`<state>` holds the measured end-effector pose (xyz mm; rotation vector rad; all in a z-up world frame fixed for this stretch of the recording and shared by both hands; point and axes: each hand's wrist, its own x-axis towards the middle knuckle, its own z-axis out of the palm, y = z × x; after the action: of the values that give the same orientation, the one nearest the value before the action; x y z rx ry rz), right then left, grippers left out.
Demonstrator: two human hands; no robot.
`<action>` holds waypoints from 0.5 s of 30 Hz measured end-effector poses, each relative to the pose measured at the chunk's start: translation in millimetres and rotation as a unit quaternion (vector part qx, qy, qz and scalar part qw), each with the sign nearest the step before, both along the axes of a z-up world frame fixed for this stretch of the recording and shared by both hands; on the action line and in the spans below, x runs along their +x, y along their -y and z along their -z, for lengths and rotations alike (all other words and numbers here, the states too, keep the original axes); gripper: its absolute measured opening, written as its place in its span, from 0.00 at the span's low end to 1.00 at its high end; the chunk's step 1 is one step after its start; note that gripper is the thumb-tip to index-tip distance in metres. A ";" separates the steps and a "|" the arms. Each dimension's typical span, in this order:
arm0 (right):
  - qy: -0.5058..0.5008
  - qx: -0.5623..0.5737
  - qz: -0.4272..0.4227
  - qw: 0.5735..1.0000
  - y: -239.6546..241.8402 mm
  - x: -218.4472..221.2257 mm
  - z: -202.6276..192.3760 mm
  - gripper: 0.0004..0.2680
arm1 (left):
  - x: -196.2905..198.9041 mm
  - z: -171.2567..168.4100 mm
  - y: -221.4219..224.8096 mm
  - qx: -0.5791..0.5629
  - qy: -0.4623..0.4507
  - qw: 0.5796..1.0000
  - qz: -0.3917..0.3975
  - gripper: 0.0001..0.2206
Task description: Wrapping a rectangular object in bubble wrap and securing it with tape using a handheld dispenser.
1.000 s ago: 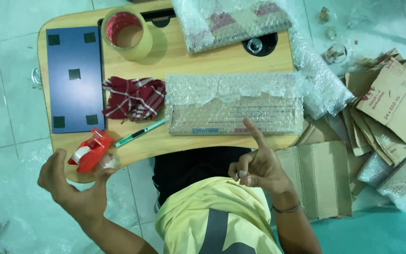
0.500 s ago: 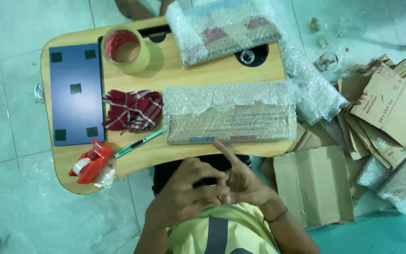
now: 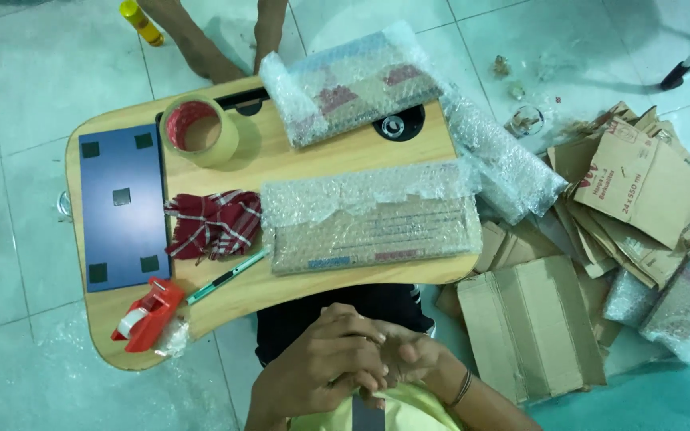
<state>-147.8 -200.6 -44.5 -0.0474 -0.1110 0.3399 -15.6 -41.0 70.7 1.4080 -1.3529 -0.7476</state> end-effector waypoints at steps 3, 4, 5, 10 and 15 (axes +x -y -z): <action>-0.014 0.011 -0.008 1.000 -1.2 -1.0 2.0 0.42 | -0.9 1.8 1.3 0.000 -0.022 1.000 -0.007 0.07; -0.013 0.009 -0.006 1.000 -1.7 -1.5 2.6 0.42 | -1.3 2.9 0.5 -0.001 -0.021 1.000 -0.006 0.07; -0.021 0.015 -0.010 1.000 -1.9 -2.1 3.0 0.43 | -1.3 3.8 0.1 0.006 -0.030 1.000 0.005 0.08; -0.044 0.035 -0.020 0.998 -6.1 -2.8 6.7 0.43 | -2.6 9.6 0.3 0.010 -0.032 0.999 0.030 0.09; -0.079 0.070 -0.045 0.993 -12.8 -4.4 13.9 0.45 | -3.5 9.3 -2.8 0.002 -0.048 0.999 0.020 0.03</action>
<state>-152.2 -187.9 -58.4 0.1243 0.0193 0.4232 -19.1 -38.2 61.4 1.3347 -1.3094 -0.8329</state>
